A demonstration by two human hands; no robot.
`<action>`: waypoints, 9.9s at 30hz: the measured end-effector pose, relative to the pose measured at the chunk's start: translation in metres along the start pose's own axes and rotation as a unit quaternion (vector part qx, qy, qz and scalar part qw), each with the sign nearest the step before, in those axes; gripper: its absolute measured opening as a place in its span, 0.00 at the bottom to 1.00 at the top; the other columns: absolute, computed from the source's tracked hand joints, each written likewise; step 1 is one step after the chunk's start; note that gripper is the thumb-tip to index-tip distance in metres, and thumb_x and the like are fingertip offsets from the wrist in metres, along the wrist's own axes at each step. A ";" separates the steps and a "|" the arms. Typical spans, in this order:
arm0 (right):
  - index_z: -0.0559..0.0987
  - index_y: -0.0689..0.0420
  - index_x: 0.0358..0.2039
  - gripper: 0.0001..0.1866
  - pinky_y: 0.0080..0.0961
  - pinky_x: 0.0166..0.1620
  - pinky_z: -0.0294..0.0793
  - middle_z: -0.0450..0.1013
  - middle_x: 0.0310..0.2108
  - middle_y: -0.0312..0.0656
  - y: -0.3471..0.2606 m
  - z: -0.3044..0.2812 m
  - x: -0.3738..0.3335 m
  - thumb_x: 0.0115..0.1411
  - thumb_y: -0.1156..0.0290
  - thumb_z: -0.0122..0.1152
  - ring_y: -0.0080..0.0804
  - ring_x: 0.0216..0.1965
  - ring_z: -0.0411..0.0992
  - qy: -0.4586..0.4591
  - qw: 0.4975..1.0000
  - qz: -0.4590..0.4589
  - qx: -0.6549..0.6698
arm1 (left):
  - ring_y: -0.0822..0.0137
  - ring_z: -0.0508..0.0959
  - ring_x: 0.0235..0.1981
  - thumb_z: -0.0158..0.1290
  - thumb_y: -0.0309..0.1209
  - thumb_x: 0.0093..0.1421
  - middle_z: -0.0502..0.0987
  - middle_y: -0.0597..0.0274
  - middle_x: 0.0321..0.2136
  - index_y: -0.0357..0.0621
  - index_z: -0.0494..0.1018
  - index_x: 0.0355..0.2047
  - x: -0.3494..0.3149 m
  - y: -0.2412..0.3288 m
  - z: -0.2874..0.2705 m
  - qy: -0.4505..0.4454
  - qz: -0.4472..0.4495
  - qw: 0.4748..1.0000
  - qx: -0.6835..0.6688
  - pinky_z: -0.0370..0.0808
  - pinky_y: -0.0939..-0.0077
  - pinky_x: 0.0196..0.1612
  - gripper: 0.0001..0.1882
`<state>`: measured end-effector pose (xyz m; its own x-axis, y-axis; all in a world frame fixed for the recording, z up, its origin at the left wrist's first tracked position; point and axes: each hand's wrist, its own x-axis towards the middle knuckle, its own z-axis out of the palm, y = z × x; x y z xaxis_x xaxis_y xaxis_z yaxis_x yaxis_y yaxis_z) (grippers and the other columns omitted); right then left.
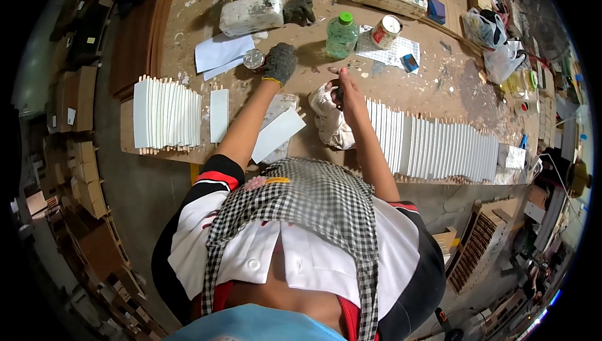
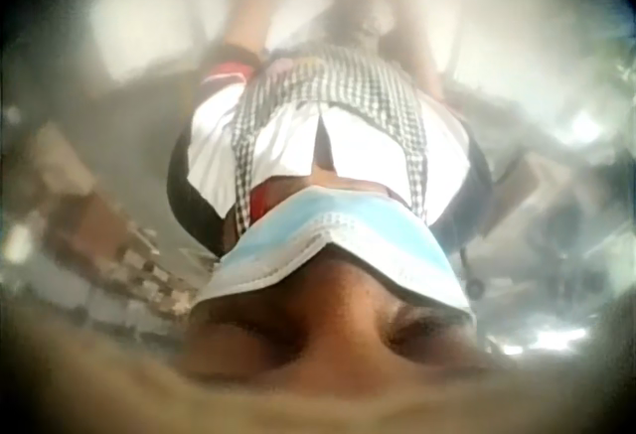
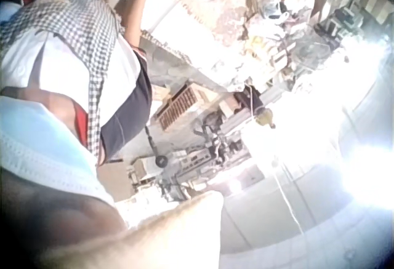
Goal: The person applies a white substance to a small wooden board by hand and with a tool, then wipes the surface with a cloth.
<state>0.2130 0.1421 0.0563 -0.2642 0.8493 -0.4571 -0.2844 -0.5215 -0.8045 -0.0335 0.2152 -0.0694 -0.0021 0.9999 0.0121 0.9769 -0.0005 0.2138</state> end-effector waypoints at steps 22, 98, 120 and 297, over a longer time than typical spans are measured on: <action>0.81 0.52 0.50 0.16 0.35 0.38 0.77 0.75 0.42 0.45 -0.009 0.028 -0.041 0.62 0.78 0.58 0.46 0.35 0.77 0.023 0.795 -0.359 -0.488 | 0.51 0.80 0.45 0.63 0.29 0.54 0.80 0.49 0.44 0.43 0.74 0.55 -0.111 0.067 -0.129 0.138 0.037 0.935 -0.326 0.76 0.63 0.50 0.27; 0.79 0.64 0.41 0.11 0.19 0.40 0.76 0.81 0.34 0.39 0.039 -0.004 0.006 0.61 0.73 0.68 0.21 0.36 0.78 -0.102 0.929 -0.109 -0.339 | 0.48 0.78 0.49 0.59 0.33 0.61 0.77 0.44 0.48 0.37 0.55 0.68 -0.218 0.031 -0.083 0.179 -0.220 0.891 -0.355 0.75 0.60 0.52 0.38; 0.70 0.61 0.30 0.17 0.21 0.27 0.67 0.71 0.23 0.37 0.066 0.034 0.035 0.65 0.62 0.66 0.22 0.24 0.70 -0.043 0.959 -0.050 -0.277 | 0.45 0.76 0.50 0.58 0.28 0.60 0.74 0.41 0.50 0.37 0.53 0.69 -0.217 0.024 -0.084 0.135 -0.210 0.901 -0.355 0.74 0.57 0.53 0.40; 0.73 0.60 0.41 0.10 0.22 0.39 0.78 0.77 0.35 0.40 0.089 0.029 0.028 0.64 0.75 0.65 0.27 0.34 0.78 -0.094 0.992 -0.004 -0.090 | 0.46 0.78 0.49 0.59 0.34 0.61 0.76 0.41 0.51 0.36 0.58 0.67 -0.221 0.009 -0.072 0.147 -0.191 0.924 -0.296 0.76 0.57 0.51 0.37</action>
<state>0.1536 0.1169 -0.0169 -0.4343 0.8141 -0.3856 -0.1226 -0.4775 -0.8700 -0.0391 -0.0071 0.0001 -0.4661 0.8819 0.0709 0.6051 0.2593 0.7528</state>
